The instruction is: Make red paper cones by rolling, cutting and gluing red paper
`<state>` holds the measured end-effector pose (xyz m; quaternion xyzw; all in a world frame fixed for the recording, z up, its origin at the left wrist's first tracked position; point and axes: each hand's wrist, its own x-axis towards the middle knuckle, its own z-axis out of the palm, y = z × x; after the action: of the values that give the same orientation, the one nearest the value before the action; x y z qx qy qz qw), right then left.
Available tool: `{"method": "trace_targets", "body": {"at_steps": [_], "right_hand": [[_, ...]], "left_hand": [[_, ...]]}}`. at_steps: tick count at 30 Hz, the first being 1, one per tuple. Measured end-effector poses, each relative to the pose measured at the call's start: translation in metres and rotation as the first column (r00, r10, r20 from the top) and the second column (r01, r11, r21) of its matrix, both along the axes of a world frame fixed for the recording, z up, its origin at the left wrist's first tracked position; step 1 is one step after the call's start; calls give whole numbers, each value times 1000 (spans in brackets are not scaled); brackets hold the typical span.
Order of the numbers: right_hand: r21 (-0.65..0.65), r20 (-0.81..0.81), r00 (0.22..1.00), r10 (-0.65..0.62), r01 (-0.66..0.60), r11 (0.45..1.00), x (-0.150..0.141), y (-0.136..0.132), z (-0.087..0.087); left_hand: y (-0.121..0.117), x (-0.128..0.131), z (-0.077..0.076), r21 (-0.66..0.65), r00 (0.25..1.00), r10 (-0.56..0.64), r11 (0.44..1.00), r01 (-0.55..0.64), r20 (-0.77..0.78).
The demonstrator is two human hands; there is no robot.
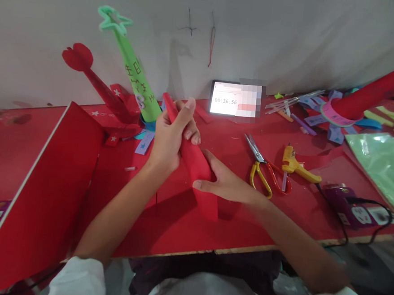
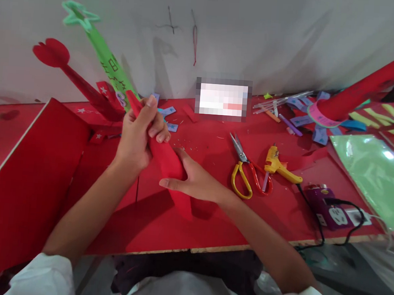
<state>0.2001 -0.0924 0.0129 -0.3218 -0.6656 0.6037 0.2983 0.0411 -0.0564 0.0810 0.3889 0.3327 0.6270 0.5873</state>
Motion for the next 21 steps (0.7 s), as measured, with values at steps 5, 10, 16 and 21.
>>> {"method": "trace_targets", "body": {"at_steps": [5, 10, 16, 21], "right_hand": [[262, 152, 985, -85, 42, 964, -15, 38, 35], [466, 150, 983, -103, 22, 885, -25, 66, 62], [527, 125, 979, -162, 72, 847, -26, 64, 69], [439, 71, 987, -143, 98, 893, -24, 56, 65]], "left_hand": [[15, -13, 17, 209, 995, 89, 973, -94, 36], [20, -16, 37, 341, 996, 69, 936, -86, 61], [19, -11, 37, 424, 1000, -28, 905, 26, -2], [17, -15, 36, 472, 971, -222, 850, 235, -83]]}}
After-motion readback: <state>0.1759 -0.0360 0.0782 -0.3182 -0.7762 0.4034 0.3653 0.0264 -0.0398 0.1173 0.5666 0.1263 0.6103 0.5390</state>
